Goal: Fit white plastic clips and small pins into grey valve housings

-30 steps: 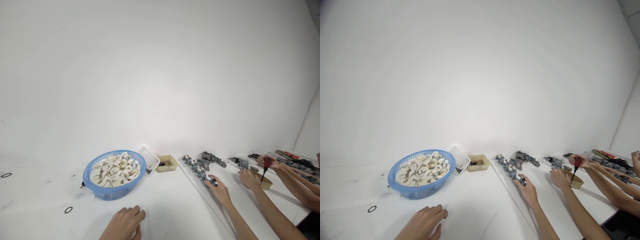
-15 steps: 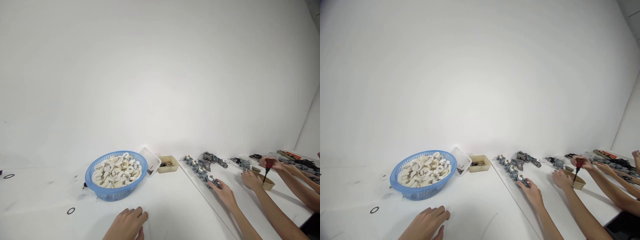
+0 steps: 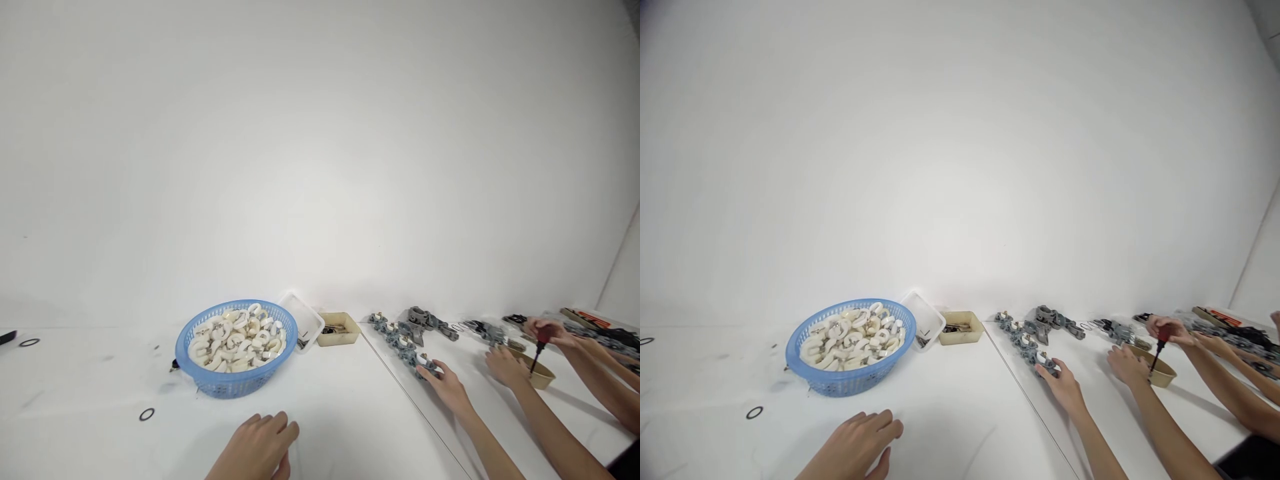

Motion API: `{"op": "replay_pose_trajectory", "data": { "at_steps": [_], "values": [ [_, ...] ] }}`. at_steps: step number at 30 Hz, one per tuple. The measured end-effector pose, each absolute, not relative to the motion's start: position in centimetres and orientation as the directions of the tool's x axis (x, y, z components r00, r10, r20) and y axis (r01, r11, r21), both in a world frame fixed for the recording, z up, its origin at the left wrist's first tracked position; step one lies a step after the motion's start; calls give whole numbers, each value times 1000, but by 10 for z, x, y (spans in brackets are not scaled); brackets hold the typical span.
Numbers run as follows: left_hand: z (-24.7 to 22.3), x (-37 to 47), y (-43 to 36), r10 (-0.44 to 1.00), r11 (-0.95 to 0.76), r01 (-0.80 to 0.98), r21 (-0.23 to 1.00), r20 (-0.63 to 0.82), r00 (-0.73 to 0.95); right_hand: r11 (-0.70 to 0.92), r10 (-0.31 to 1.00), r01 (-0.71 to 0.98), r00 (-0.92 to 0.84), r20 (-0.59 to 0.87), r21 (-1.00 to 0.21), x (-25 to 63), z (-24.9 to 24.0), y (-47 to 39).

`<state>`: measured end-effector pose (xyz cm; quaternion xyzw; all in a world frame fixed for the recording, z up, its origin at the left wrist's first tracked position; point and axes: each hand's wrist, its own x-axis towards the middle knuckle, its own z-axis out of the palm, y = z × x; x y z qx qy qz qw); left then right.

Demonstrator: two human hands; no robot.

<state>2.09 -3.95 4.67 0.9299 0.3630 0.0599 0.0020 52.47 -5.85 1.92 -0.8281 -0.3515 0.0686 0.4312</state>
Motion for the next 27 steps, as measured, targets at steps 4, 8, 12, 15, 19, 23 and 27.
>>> {"op": "replay_pose_trajectory", "data": {
  "at_steps": [4,8,12,15,19,23,27],
  "values": [
    [47,21,-40,675,-737,675,43,103,731,-384,654,523,736,176,-761,526,17,-54],
    [48,20,-41,680,-733,679,44,98,727,-392,655,526,736,173,-755,529,17,-49],
    [48,20,-41,678,-734,677,48,100,728,-394,653,530,736,176,-751,530,16,-44],
    [50,20,-41,679,-734,677,49,88,729,-397,651,527,738,174,-752,531,13,-40],
    [51,20,-43,678,-735,676,49,86,730,-400,649,525,741,173,-751,534,9,-37],
    [50,21,-42,679,-734,678,45,83,729,-399,653,534,736,178,-745,536,7,-36],
    [52,22,-42,676,-736,676,39,83,732,-400,659,547,729,185,-735,537,7,-36]
  ]
}}
